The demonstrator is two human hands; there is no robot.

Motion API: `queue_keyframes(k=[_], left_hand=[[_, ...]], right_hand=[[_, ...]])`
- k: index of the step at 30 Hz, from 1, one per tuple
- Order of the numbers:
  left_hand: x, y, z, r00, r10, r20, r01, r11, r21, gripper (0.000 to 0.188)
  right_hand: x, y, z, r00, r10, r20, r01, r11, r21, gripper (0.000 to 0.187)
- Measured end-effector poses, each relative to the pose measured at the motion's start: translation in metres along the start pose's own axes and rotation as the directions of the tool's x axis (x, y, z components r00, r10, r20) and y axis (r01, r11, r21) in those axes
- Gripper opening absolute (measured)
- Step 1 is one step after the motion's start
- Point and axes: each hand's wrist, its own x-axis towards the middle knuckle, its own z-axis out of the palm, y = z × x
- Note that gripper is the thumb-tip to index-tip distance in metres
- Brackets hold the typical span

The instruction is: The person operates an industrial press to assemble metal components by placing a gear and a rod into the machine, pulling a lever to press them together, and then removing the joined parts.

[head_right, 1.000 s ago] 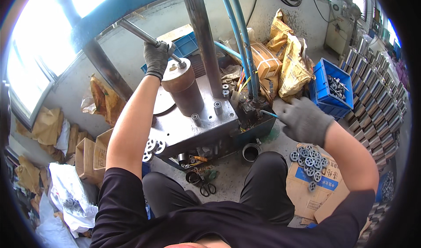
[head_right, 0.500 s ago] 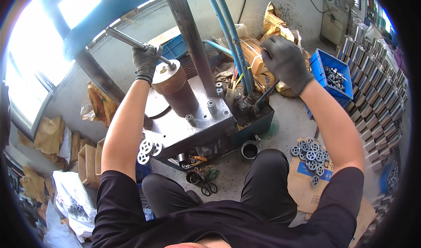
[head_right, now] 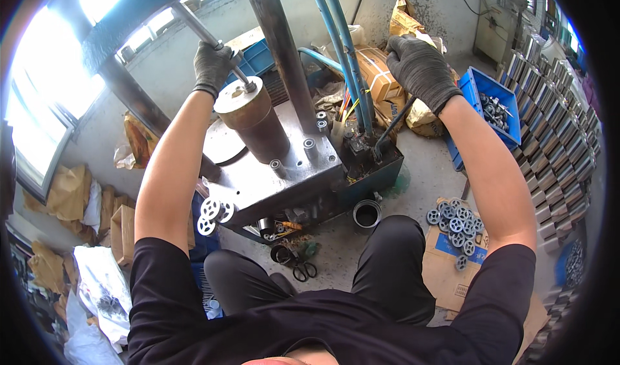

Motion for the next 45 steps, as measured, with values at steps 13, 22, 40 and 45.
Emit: queue_keyframes(k=[13,22,40,45], left_hand=[[0.002,0.021,-0.002,0.997,-0.038,0.064,0.028,0.988,0.149,0.029],[-0.011,0.046,0.005,0.994,-0.029,0.103,0.004,0.972,0.236,0.031],[-0.006,0.038,0.007,0.999,-0.011,0.044,0.000,0.969,0.248,0.031],[-0.013,0.044,0.002,0.999,-0.004,0.051,-0.009,0.967,0.256,0.032]], right_hand=[[-0.105,-0.027,-0.057,0.988,-0.062,0.141,0.053,0.997,0.064,0.028],[-0.139,-0.007,-0.080,0.641,-0.210,0.738,0.060,0.973,0.225,0.035],[-0.231,-0.025,-0.081,0.444,-0.128,0.887,0.113,0.990,0.087,0.022],[-0.207,-0.035,-0.089,0.592,-0.070,0.803,-0.051,0.991,0.124,0.024]])
